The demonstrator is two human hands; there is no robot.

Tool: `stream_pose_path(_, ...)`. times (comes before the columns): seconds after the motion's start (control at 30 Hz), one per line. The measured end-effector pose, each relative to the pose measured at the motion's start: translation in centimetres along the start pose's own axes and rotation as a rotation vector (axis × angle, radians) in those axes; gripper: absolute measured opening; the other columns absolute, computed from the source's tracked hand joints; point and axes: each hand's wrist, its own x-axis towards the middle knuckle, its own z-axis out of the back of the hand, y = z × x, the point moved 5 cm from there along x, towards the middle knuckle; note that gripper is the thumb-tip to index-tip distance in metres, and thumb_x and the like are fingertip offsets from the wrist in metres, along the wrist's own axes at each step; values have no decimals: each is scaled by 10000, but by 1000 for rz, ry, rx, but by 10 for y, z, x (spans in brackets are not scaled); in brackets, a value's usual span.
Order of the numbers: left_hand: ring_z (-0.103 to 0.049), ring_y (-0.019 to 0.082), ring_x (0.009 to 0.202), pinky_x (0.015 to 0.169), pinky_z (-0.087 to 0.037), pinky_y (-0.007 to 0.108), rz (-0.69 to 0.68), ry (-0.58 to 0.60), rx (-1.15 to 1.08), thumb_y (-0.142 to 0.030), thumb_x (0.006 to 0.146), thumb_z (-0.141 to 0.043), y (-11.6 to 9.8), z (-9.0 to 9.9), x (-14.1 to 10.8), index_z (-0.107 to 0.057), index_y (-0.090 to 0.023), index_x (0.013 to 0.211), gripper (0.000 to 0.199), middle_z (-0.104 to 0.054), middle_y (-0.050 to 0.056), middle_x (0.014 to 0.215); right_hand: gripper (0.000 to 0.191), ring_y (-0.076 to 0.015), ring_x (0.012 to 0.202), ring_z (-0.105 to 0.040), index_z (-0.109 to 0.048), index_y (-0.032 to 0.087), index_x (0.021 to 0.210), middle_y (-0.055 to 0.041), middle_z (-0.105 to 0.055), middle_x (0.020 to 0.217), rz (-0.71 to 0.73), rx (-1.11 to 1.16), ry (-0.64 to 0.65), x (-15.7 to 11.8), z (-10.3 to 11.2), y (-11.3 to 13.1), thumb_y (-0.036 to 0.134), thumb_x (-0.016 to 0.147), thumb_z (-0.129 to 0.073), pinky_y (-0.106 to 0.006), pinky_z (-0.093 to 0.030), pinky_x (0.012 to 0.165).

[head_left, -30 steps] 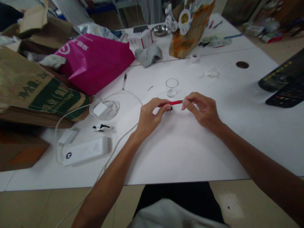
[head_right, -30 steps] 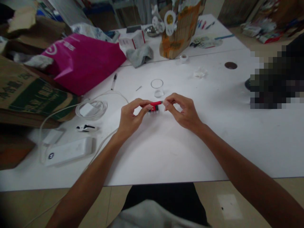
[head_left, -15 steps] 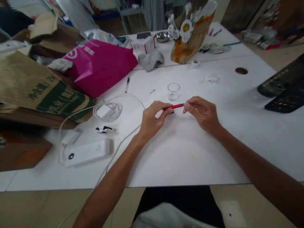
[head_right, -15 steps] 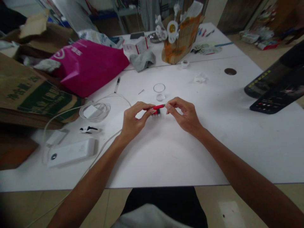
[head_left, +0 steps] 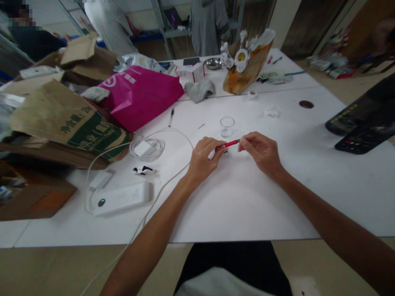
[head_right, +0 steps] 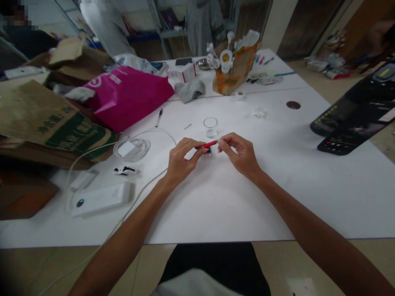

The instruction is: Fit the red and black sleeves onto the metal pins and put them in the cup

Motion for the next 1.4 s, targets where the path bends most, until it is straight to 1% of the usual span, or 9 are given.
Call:
stream_pose_path(0.13,-763,240,966,926,-605,414,-27,-23,-2,-348,1120,-802,-1,1,0,-834,-218,1172,144,-850,75,989,241,-196,783,-791,-839,263,993,-12,-812,880,14,35,-50,3,-3,2,496,1037,-882,-370,-684,786)
stream_pose_path(0.23,-754,231,937,908,-602,404,-36,-50,-18,-346,1120,-804,-1,2,1,-826,-215,1157,138,-840,69,978,231,-195,818,-814,-862,266,1077,-17,-840,967,38,44,-27,14,-5,7,480,1006,-916,-368,-697,810)
stream_pose_path(0.37,-749,220,919,897,-609,392,-5,-120,-44,-344,1124,-797,-1,8,3,-810,-204,1134,141,-837,72,992,277,-213,885,-815,-873,265,1050,-30,-850,992,91,-24,134,47,-8,27,509,954,-961,-371,-698,850)
stream_pose_path(0.5,-757,221,952,925,-613,394,65,-168,-48,-358,1123,-800,1,14,5,-796,-211,1141,148,-829,63,995,317,-232,889,-785,-877,262,1004,-46,-861,987,168,-222,368,87,-18,60,575,982,-917,-393,-668,854)
stream_pose_path(0.57,-761,222,975,943,-614,398,94,-182,-54,-348,1124,-797,3,15,4,-791,-210,1165,144,-826,62,1015,278,-226,874,-772,-879,265,1010,-35,-859,970,224,-327,453,104,-24,76,543,1020,-879,-385,-642,841)
stream_pose_path(0.73,-774,227,1012,981,-621,415,175,-196,-41,-320,1133,-767,12,16,1,-780,-224,1241,146,-824,63,1056,206,-214,792,-741,-881,261,945,-22,-853,890,325,-447,438,134,-29,99,456,1014,-876,-361,-583,752)
stream_pose_path(0.87,-776,227,1023,980,-624,417,195,-190,-29,-323,1148,-738,14,15,0,-777,-227,1235,135,-820,63,1065,200,-212,742,-711,-871,264,898,-21,-831,847,308,-431,398,146,-19,93,442,949,-949,-367,-564,727)
stream_pose_path(1.1,-766,226,1014,963,-606,411,208,-137,6,-323,1152,-732,9,10,0,-779,-227,1217,126,-813,59,1047,202,-224,749,-689,-841,270,873,-28,-811,845,324,-506,389,153,3,62,424,949,-949,-407,-574,775)
stream_pose_path(1.4,-753,216,994,959,-606,398,182,-146,36,-345,1150,-734,6,9,2,-792,-220,1203,148,-812,57,1049,215,-270,848,-741,-851,286,850,-26,-812,838,213,-398,375,162,5,23,323,813,-1059,-440,-586,865)
